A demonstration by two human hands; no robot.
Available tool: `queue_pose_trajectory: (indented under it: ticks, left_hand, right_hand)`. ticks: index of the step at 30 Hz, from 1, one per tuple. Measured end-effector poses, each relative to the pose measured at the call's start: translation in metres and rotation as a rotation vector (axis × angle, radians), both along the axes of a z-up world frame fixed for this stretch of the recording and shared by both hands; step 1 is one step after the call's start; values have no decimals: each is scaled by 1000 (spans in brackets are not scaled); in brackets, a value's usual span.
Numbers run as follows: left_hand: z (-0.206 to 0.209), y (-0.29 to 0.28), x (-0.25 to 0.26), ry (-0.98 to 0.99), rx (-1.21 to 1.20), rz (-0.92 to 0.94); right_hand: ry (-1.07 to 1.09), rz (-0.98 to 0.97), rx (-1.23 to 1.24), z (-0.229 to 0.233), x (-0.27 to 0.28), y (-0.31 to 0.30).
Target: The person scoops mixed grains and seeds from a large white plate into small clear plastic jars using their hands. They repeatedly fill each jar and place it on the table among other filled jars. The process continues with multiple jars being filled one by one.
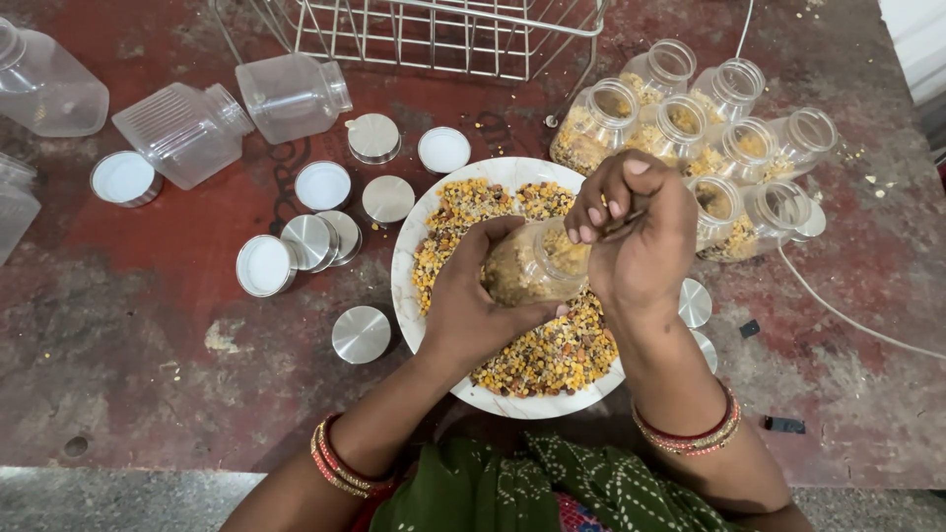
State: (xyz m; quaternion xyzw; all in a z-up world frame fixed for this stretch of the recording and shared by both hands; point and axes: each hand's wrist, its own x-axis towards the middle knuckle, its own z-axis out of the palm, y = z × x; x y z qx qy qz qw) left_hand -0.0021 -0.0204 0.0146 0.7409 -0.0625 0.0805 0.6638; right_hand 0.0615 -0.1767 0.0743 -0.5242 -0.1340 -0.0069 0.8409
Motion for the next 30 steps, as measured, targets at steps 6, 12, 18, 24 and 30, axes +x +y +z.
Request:
queue_pose_trajectory:
  ticks: [6, 12, 18, 24, 30]
  left_hand:
    - [-5, 0, -2, -24, 17, 16]
    - [-13, 8, -2, -196, -84, 33]
    - [-13, 21, -3, -221, -197, 93]
    - [-9, 21, -5, -257, -172, 94]
    - [-11, 22, -8, -271, -148, 71]
  right_hand:
    - [-28, 50, 16, -5, -2, -4]
    - [-24, -64, 54, -25, 1, -27]
    - [7, -94, -622, -59, -2, -38]
    - [-237, -247, -1266, -60, -34, -62]
    - [-321, -173, -1521, -89, -44, -49]
